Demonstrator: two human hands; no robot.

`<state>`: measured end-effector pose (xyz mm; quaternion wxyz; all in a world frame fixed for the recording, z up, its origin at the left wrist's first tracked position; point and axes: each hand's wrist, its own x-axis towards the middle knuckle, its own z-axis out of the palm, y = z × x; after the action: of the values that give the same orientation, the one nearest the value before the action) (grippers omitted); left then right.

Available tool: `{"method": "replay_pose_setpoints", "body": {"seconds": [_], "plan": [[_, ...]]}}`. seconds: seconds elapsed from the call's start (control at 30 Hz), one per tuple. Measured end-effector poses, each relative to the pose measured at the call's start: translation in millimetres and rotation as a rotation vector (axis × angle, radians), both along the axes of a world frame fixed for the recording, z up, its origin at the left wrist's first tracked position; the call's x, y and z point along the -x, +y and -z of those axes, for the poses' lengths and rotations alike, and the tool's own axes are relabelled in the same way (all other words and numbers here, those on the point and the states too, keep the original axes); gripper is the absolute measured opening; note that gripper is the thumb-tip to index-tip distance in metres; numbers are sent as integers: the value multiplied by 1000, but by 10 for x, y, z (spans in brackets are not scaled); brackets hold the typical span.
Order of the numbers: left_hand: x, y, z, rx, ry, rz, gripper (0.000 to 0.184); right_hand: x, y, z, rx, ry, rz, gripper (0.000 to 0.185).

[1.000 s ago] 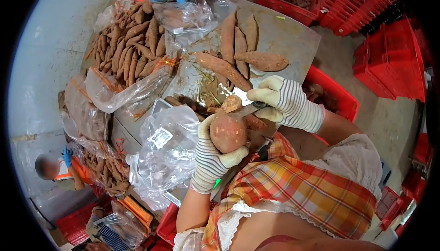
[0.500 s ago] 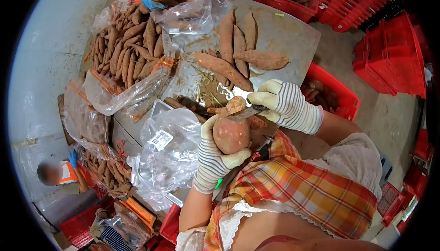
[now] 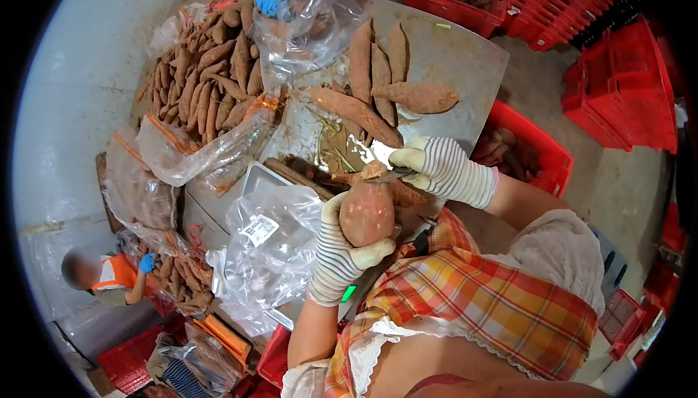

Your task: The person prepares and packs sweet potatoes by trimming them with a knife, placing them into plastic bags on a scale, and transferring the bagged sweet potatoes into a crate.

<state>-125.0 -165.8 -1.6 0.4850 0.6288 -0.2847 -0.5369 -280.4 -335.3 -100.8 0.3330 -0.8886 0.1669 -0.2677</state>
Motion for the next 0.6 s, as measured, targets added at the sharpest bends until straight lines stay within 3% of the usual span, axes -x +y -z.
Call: {"method": "replay_pose_setpoints", "body": {"seconds": [0.07, 0.1, 0.13, 0.2, 0.27, 0.33, 0.4, 0.6], "plan": [[-32, 98, -79, 137, -115, 151, 100, -98, -136, 992, -581, 242, -25, 25], [-20, 124, -173, 182, -92, 197, 103, 91, -95, 261, -199, 508, 141, 21], [-15, 139, -161, 296, -42, 190, 106, 101, -102, 288, -169, 500, 127, 21], [-120, 111, -66, 272, -303, 163, 106, 150, 19, 376, -53, 193, 148, 24], [-100, 7, -98, 227, -195, 110, 102, 152, -93, 258, -113, 309, 141, 27], [-105, 48, -44, 271, -203, 121, 99, 164, -155, 388, 177, 315, 23, 30], [-76, 63, -12, 269, -157, 103, 99, 175, -189, 449, 254, 446, 3, 28], [-34, 16, 11, 384, -189, 43, 98, 119, -273, 534, 282, 345, 88, 44]]}}
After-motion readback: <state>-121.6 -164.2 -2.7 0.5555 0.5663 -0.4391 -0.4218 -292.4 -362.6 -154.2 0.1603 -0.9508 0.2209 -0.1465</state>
